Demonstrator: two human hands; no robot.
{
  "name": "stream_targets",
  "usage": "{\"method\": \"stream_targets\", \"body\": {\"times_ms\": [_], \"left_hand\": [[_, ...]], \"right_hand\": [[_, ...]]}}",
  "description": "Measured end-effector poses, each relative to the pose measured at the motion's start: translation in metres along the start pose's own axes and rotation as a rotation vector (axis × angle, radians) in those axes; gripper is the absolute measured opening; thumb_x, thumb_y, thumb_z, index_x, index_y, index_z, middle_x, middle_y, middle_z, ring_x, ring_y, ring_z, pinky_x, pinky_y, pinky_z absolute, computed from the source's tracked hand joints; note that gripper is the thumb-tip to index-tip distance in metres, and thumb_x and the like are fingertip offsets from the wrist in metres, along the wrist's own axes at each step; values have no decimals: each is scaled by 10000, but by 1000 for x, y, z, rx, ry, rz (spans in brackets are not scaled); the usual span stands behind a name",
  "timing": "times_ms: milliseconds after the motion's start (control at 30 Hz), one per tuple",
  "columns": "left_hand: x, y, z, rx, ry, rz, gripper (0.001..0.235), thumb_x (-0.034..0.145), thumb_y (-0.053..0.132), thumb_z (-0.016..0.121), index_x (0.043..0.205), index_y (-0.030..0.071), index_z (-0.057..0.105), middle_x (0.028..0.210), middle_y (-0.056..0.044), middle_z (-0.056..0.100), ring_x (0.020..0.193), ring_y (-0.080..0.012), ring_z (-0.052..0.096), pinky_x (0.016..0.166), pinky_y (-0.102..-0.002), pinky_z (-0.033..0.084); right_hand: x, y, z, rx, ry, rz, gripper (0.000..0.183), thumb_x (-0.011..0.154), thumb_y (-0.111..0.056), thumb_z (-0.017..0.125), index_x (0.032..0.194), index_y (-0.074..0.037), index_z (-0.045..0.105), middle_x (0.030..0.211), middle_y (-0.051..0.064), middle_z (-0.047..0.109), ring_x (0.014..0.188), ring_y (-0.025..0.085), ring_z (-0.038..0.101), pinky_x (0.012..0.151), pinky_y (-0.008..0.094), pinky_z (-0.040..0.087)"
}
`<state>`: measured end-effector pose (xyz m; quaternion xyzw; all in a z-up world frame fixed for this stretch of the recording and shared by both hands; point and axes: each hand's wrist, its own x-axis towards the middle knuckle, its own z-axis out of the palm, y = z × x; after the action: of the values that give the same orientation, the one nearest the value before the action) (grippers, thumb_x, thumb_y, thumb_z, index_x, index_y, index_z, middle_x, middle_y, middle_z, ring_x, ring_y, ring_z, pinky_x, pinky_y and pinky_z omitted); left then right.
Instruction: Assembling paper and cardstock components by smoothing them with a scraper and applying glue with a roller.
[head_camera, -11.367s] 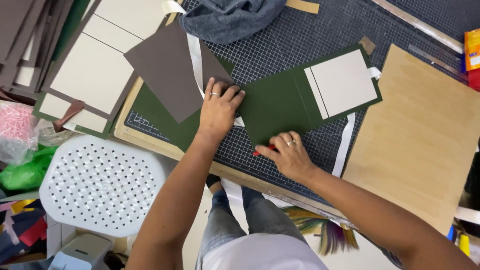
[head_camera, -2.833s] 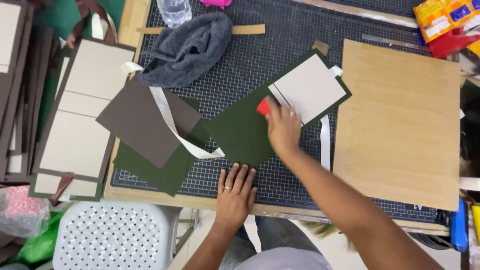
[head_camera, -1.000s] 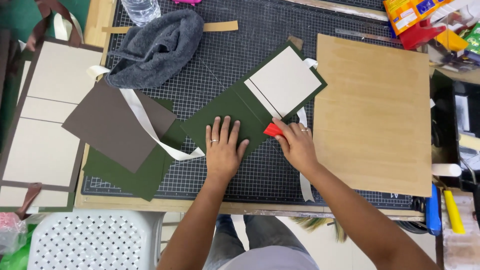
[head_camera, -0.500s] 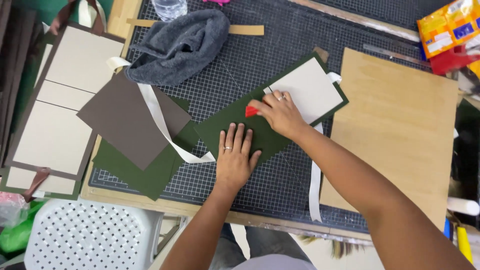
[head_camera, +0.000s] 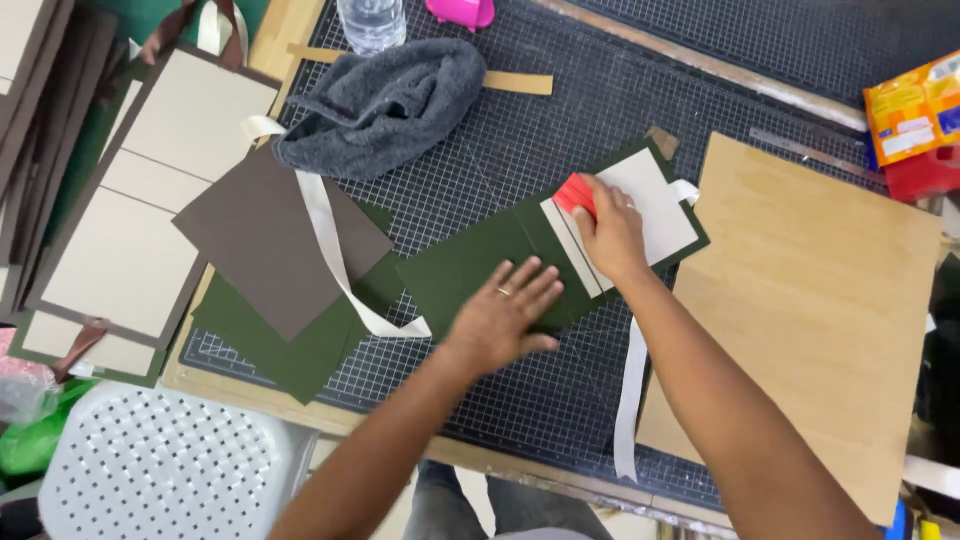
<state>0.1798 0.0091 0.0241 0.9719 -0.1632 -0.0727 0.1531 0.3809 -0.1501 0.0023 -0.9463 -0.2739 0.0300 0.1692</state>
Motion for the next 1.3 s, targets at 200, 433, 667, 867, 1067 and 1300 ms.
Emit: {"method": "stream_targets", "body": {"times_ms": [200, 433, 667, 867, 1067, 1300], "left_hand": [[19, -50, -61, 86, 313, -352, 937, 892, 665, 653, 1554, 43, 420, 1624, -199, 390, 1512, -397, 337, 1225, -598, 272], [15, -78, -28, 177, 183, -350, 888, 988, 761, 296, 1632, 150, 297, 1701, -74, 267, 1571, -317, 213, 1276, -565, 185], [16, -84, -6, 120, 158, -181, 938, 918, 760, 441, 1633, 177, 271, 1713, -74, 237, 1567, -345, 204, 1268, -581, 212], [10, -41, -18, 43, 178, -518, 752, 1063, 581, 373, 1642, 116, 253, 1736, -129, 87, 1590, -352, 48, 1278, -558, 112], [5, -22, 8, -97, 158, -606, 738, 1081, 543, 329, 1664, 136, 130, 1740, -122, 28, 1591, -338, -25, 1282, -540, -3], [4, -22, 11, -72, 137, -599, 743, 1085, 554, 278, 1668, 134, 89, 1742, -121, -6, 1590, -341, -57, 1286, -537, -26]], "right_hand": [[7, 6, 5, 17, -39, 35, 510, 1009, -328, 636, 1492, -233, 503, 1265, 154, 626, 1197, 453, 598, 993, 590, 470], [-3, 17, 4, 0, -80, 32, 543, 1005, -314, 640, 1517, -232, 481, 1265, 160, 611, 1200, 457, 586, 993, 606, 459], [7, 5, -6, 56, -130, 12, 511, 1029, -296, 610, 1510, -177, 487, 1326, 180, 600, 1258, 451, 562, 1048, 590, 429], [-3, 4, -23, 134, -96, -108, 492, 996, -329, 669, 1446, -168, 555, 1329, 149, 645, 1262, 405, 594, 1053, 546, 462], [-65, 12, -43, -65, -183, -635, 384, 1045, -403, 490, 1390, -258, 575, 989, 8, 605, 1027, 284, 604, 908, 440, 470], [-43, -3, -14, -211, 83, -781, 284, 1077, -352, 497, 1346, -300, 571, 985, 16, 542, 981, 259, 557, 851, 422, 422]]}}
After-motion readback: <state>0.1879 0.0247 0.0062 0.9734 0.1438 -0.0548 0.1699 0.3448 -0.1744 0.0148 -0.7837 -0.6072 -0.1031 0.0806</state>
